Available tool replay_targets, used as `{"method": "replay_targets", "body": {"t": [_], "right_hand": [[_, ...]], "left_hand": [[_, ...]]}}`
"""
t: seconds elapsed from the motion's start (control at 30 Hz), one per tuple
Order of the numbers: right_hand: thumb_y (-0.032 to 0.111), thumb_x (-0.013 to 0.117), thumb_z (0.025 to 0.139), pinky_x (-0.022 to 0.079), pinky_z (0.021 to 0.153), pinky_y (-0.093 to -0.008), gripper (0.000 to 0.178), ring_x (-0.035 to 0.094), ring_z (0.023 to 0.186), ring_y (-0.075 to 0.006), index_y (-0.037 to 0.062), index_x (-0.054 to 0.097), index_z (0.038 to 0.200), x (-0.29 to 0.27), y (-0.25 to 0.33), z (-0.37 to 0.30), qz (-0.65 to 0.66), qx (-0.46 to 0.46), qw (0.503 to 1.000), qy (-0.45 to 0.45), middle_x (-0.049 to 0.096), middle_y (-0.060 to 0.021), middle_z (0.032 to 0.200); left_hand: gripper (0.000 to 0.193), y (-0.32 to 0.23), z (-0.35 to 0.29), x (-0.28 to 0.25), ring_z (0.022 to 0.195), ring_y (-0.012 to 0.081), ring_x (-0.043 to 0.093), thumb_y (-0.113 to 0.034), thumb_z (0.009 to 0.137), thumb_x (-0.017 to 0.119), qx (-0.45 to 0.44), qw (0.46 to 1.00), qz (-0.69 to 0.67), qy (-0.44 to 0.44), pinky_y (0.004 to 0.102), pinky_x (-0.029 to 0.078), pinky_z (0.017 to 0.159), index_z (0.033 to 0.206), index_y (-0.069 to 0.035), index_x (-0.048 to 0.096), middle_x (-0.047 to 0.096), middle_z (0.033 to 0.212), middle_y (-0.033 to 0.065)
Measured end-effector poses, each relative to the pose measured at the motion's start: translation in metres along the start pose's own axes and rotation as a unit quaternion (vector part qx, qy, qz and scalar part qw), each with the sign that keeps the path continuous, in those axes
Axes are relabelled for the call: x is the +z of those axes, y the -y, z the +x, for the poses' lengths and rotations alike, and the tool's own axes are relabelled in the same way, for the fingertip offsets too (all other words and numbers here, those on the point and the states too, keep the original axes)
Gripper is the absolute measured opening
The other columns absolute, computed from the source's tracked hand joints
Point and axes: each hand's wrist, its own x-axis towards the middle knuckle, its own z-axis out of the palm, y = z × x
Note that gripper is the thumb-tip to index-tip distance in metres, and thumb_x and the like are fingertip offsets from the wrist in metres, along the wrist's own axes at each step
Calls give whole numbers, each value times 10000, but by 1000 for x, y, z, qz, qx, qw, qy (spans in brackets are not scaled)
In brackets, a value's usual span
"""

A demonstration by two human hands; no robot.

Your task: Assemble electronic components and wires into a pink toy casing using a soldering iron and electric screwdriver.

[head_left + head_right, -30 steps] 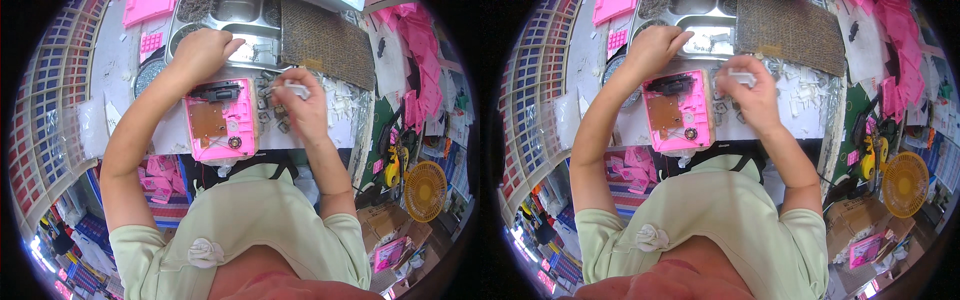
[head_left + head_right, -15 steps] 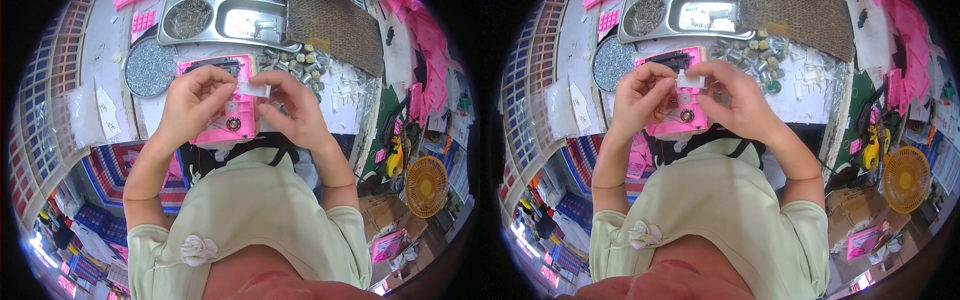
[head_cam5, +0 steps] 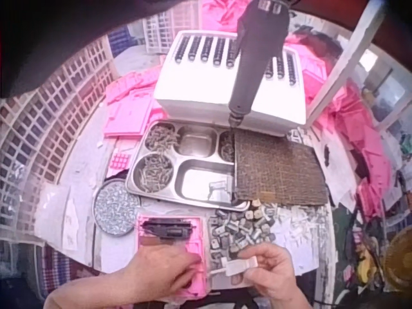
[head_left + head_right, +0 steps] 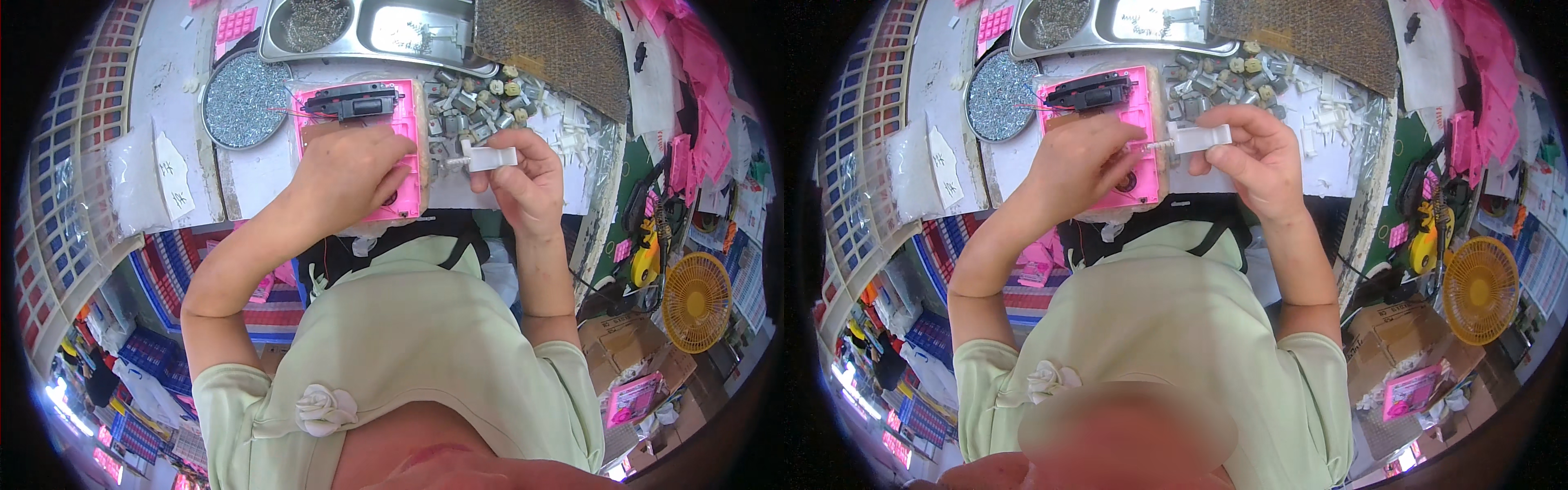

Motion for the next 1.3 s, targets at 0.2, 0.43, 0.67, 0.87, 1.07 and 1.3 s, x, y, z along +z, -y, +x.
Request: {"method": "replay_targets", "body": {"t": [0.2, 0.43, 0.67, 0.87, 1.07, 1.3], "right_hand": [[54, 729, 916, 563, 745, -334, 368, 699, 813, -226, -58, 616, 1248, -1, -8, -3, 87, 1, 996, -11, 719, -173, 994], [40, 715, 919, 561, 748, -326, 371, 693, 816, -216, -62, 613, 1260, -7, -3, -6, 78, -2, 997, -24, 720, -171, 997], [65, 722, 917, 555, 731, -325, 392, 684, 792, -209, -59, 609, 1271, -9, -1, -9, 56, -5, 998, -27, 722, -183, 1001], [102, 733, 920, 544, 708, -325, 405, 672, 764, -199, -52, 607, 1273, -8, 2, -15, 38, -15, 998, -45, 722, -185, 999], [7, 678, 937, 570, 759, -326, 343, 702, 828, -205, -61, 609, 1266, -5, 4, -17, 17, -40, 998, -35, 727, -179, 1039], [-75, 627, 942, 586, 861, -342, 303, 727, 966, -232, -74, 602, 1244, 12, -11, -18, -205, -24, 975, -85, 705, -164, 1128]], "left_hand": [[138, 1, 10, 8, 677, 288, 676, -123, 804, 758, -13, 984, 164, 71, 418, 539, 613, 889, -91, 654, 636, 748, 75], [139, -10, 9, 4, 673, 295, 678, -128, 790, 753, -26, 981, 174, 86, 426, 533, 580, 868, -80, 649, 652, 730, 86], [75, -8, 23, -1, 704, 329, 713, -148, 814, 697, -34, 958, 215, 186, 455, 551, 581, 847, -85, 674, 686, 736, 132], [156, -5, 41, -5, 769, 334, 748, -103, 696, 753, -3, 951, 197, 238, 444, 600, 624, 842, -50, 751, 739, 809, 152], [132, 5, 42, 2, 696, 327, 718, -169, 797, 724, 48, 943, 212, 250, 466, 560, 583, 866, -66, 679, 696, 728, 124], [176, 14, 15, 15, 625, 311, 685, -168, 792, 763, 43, 986, 140, 80, 438, 537, 524, 834, -66, 626, 660, 686, 101]]}}
